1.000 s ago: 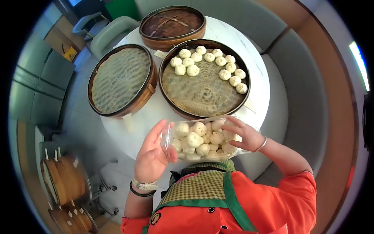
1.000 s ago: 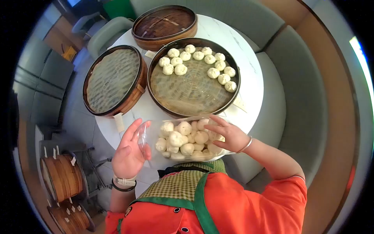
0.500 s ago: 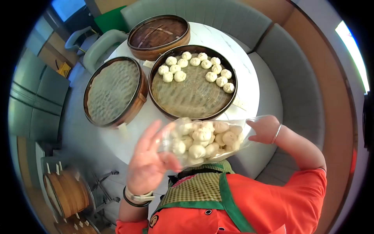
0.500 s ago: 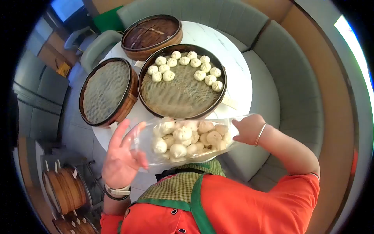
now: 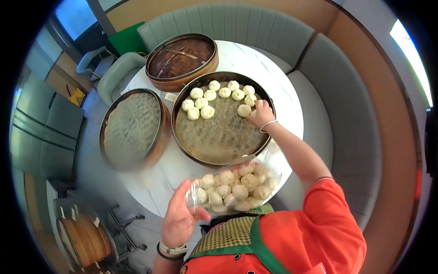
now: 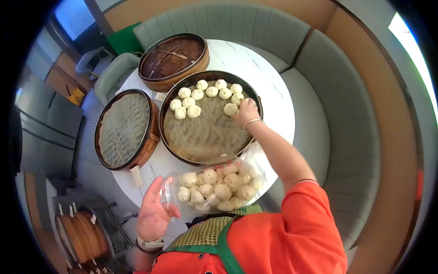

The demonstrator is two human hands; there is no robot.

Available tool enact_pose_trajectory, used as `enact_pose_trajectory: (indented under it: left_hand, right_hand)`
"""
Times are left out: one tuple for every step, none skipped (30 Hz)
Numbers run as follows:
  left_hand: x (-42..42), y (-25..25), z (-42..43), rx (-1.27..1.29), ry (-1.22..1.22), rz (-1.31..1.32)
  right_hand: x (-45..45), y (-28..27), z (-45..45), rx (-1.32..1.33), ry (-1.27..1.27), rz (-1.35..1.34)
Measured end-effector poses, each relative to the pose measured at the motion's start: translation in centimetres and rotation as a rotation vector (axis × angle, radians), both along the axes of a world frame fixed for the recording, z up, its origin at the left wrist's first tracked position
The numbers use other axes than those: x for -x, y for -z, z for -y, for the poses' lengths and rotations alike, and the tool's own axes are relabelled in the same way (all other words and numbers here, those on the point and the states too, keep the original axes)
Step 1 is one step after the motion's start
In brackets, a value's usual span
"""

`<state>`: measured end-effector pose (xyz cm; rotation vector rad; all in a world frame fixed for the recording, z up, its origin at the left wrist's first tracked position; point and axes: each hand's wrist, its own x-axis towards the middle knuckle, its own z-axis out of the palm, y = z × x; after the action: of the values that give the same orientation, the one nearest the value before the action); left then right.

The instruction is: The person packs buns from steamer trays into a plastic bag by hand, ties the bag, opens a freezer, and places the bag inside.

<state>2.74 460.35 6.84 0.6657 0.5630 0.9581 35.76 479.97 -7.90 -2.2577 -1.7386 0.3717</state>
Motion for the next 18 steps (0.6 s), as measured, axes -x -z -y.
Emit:
enact_pose_trajectory:
  left_hand:
    - [0.1,0.2,-0.1,-0.004,0.005,0.008]
    - [0.2,0.2,0.0,0.010,-0.011,-0.005]
    - [0.4,0.2,0.1,0.005,-0.010,-0.007]
    - [0.8,0.4,-0.2,0.017,-0.024,0.001]
    - [1.0,0.6,-0.2,0.035,-0.042,0.013]
    - [1.3,0.7,-0.3,0.043,-0.036,0.035]
    - [1.5,0.9,-0.4,0.051,-0.039,0.040]
    - [1.6,1.0,-0.6,0.046,-0.022,0.065]
    - [1.6,1.2,-0.9,0.038,-0.006,0.093]
    - [1.5,1.1,-1.1,0.037,-0.010,0.101]
    - [1.3,0.9,-1.2,0.035,-0.009,0.053]
    - [1.2,0.8,-1.4,0.033,-0.009,0.002]
    - [1.2,0.9,-1.5,0.032,-0.010,0.001]
    - [1.3,0.9,-1.6,0.027,0.001,0.012]
    - [1.4,0.9,-1.7,0.023,0.012,0.023]
    - [1.5,1.0,-1.6,0.025,0.013,0.020]
    - [1.6,1.0,-1.6,0.028,0.009,0.025]
    - [1.7,1.1,-1.6,0.030,0.001,0.033]
  right_hand:
    - [0.3,2.0,-0.7,-0.019,0.048,0.110]
    - [0.7,1.8,-0.8,0.004,0.091,0.136]
    - [1.1,1.7,-0.7,0.031,0.134,0.163]
    - [1.1,1.6,-0.4,0.052,0.175,0.169]
    - [1.3,1.4,-0.4,0.022,0.151,0.265]
    - [1.2,1.0,-0.3,0.098,0.147,0.232]
    - [1.1,0.4,-0.1,0.176,0.145,0.200]
    - [1.0,0.5,0.0,0.178,0.143,0.207]
    - [0.7,0.6,0.1,0.164,0.097,0.243]
    - [0.6,0.7,0.1,0.150,0.050,0.278]
    - [0.6,0.5,-0.2,0.151,0.047,0.281]
    - [0.7,0.2,-0.4,0.160,0.072,0.265]
    - [0.8,0.1,-0.7,0.169,0.099,0.247]
    - [0.7,0.1,-1.0,0.169,0.098,0.245]
    - [0.4,0.1,-1.3,0.173,0.104,0.180]
    - [0.2,0.2,-1.3,0.177,0.109,0.115]
    - [-0.1,0.4,-1.2,0.177,0.109,0.114]
    - [-0.3,0.5,-1.3,0.154,0.116,0.083]
